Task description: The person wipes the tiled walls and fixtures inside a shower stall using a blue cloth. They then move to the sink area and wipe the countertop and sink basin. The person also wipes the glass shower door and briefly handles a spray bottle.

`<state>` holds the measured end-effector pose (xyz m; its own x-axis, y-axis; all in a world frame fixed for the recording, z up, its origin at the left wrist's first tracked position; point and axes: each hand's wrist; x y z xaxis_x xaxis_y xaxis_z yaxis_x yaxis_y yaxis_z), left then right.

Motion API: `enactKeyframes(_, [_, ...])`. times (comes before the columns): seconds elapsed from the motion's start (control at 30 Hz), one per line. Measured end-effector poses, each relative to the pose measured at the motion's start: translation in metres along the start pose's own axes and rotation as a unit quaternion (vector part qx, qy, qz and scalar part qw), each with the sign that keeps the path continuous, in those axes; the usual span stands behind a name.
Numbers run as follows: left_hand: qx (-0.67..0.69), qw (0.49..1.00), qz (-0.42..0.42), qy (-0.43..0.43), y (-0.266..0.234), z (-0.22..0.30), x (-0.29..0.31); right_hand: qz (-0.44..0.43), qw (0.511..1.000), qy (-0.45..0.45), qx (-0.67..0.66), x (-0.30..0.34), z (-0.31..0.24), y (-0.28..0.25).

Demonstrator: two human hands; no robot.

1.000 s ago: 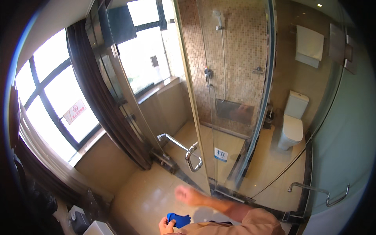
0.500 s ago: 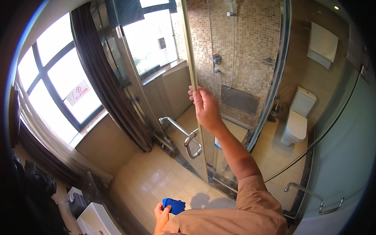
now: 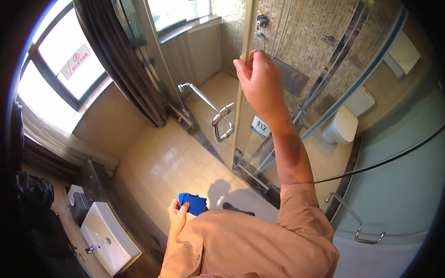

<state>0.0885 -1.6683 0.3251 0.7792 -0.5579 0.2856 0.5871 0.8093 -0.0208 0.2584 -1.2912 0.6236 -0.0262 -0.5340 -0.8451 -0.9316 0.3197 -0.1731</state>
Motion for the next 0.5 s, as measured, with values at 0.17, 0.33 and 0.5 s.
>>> enactKeyframes(0.17, [0.02,1.0,-0.005,-0.02,0.0,-0.007,-0.004,-0.074,0.994,-0.015,0.081,0.021,0.011,-0.001])
enactKeyframes(0.33, [0.037,0.999,0.004,-0.027,-0.002,0.0,-0.002,-0.135,0.985,-0.001,0.104,0.014,0.01,-0.003])
enactKeyframes(0.5, [0.04,0.999,0.01,-0.026,-0.004,-0.004,-0.001,-0.144,0.983,-0.027,0.114,0.015,0.026,-0.001])
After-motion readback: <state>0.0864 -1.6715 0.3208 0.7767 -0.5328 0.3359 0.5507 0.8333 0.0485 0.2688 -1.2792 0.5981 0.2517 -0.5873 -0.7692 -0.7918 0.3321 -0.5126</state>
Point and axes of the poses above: each hand's wrist, its own x-axis away from the middle knuckle, its own y-axis out of the palm, z = x × y, and after that the axes turned 15 degrees about z, right-handed
